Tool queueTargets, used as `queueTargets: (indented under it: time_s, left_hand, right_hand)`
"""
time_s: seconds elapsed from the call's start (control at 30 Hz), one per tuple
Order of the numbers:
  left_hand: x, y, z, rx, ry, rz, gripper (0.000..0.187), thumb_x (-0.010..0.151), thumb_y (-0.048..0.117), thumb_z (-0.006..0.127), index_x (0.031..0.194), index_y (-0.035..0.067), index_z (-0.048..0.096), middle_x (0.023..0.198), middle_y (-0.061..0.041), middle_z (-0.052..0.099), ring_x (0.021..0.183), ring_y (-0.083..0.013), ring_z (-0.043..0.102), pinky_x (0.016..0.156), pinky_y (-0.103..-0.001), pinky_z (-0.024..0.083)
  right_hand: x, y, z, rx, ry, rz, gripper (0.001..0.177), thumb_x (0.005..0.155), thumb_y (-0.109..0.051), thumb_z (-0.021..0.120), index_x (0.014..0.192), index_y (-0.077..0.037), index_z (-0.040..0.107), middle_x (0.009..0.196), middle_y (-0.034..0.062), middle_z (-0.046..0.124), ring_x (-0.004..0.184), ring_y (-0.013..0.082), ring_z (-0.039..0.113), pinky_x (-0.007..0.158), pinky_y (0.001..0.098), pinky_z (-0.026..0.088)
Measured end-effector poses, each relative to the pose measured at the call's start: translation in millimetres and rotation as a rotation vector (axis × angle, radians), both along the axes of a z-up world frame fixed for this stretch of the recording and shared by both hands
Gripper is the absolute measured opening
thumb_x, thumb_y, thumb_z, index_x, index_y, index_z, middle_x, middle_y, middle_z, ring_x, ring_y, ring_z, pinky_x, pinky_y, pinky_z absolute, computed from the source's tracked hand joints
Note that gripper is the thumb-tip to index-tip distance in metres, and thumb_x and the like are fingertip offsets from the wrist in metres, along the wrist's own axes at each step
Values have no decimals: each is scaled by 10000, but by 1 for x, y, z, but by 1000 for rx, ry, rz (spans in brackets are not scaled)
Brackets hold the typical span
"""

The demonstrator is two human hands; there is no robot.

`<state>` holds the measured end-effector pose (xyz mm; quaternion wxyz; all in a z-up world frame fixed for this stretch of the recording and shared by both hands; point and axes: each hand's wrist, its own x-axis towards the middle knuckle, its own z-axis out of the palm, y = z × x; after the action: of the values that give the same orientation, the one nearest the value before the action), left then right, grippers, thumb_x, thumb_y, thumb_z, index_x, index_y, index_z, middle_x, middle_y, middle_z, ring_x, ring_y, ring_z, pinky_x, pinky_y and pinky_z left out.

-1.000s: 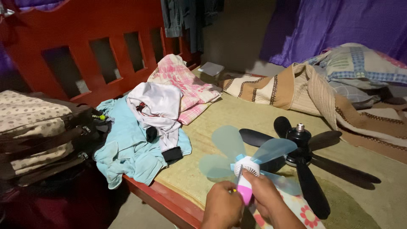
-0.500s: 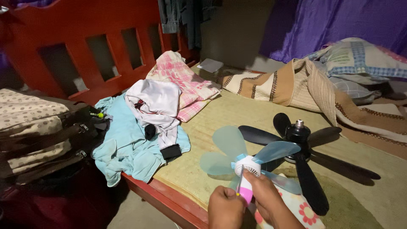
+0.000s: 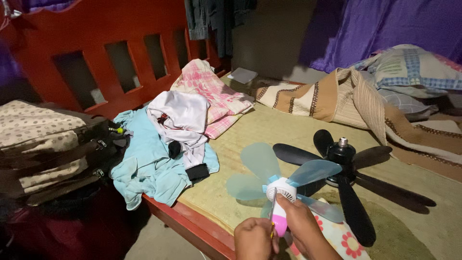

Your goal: The person uses a screwdriver to disassemble a small portable fan, removing screws from the fan head and base. They separate the fan head from the stand and continue unscrewing components of the base while holding the fan parts.

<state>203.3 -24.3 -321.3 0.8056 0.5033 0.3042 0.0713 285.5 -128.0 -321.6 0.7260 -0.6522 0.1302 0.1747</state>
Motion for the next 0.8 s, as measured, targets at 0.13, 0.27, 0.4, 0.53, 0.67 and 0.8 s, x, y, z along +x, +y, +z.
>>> queueTargets:
  time_s: [0.13, 0.27, 0.4, 0.53, 0.67, 0.8]
  left_hand:
    - [-2, -5, 6, 298, 151, -2, 169, 764, 143, 700, 810, -20, 701, 640, -168, 690, 603, -305, 660, 601, -429, 489]
    - [-13, -14, 16, 736, 91, 90, 396, 637, 196, 885, 880, 14, 631, 689, -180, 690, 669, -327, 705, 647, -443, 553]
    - [-23, -6, 2, 970, 48, 107, 378, 611, 140, 871, 913, 65, 656, 802, -178, 665, 703, -358, 679, 647, -470, 549]
    - [-30, 8, -25, 970, 134, 68, 232, 664, 143, 823, 869, 94, 729, 760, -154, 690, 721, -322, 716, 692, -441, 573]
    - [-35, 27, -57, 977, 220, 33, 228, 687, 178, 815, 901, 132, 750, 768, -141, 727, 779, -298, 728, 754, -446, 570]
    - [-36, 46, -84, 841, 117, 59, 209, 717, 188, 772, 920, 141, 758, 800, -123, 779, 796, -253, 803, 792, -397, 628]
  right_hand:
    - [-3, -1, -4, -8, 3, 7, 428, 955, -341, 621, 1137, 43, 669, 879, 159, 685, 756, 256, 633, 687, 395, 504]
    - [-5, 11, -2, 5, -45, -3, 438, 923, -327, 648, 1175, 30, 680, 970, 149, 721, 833, 230, 649, 735, 388, 511]
    - [-17, 19, 1, -260, -106, 36, 507, 900, -385, 669, 1179, 38, 689, 1041, 199, 762, 914, 296, 712, 776, 413, 542]
    - [-33, 29, 8, -390, -189, 78, 528, 866, -427, 677, 1189, -9, 669, 1057, 188, 767, 951, 306, 741, 825, 423, 545]
    - [-41, 44, 10, -488, -194, 132, 523, 860, -439, 686, 1154, -7, 680, 1008, 204, 786, 918, 324, 757, 827, 431, 561]
    - [-47, 58, 3, -517, -202, 160, 514, 868, -427, 711, 1160, -9, 644, 991, 195, 773, 905, 298, 753, 811, 419, 563]
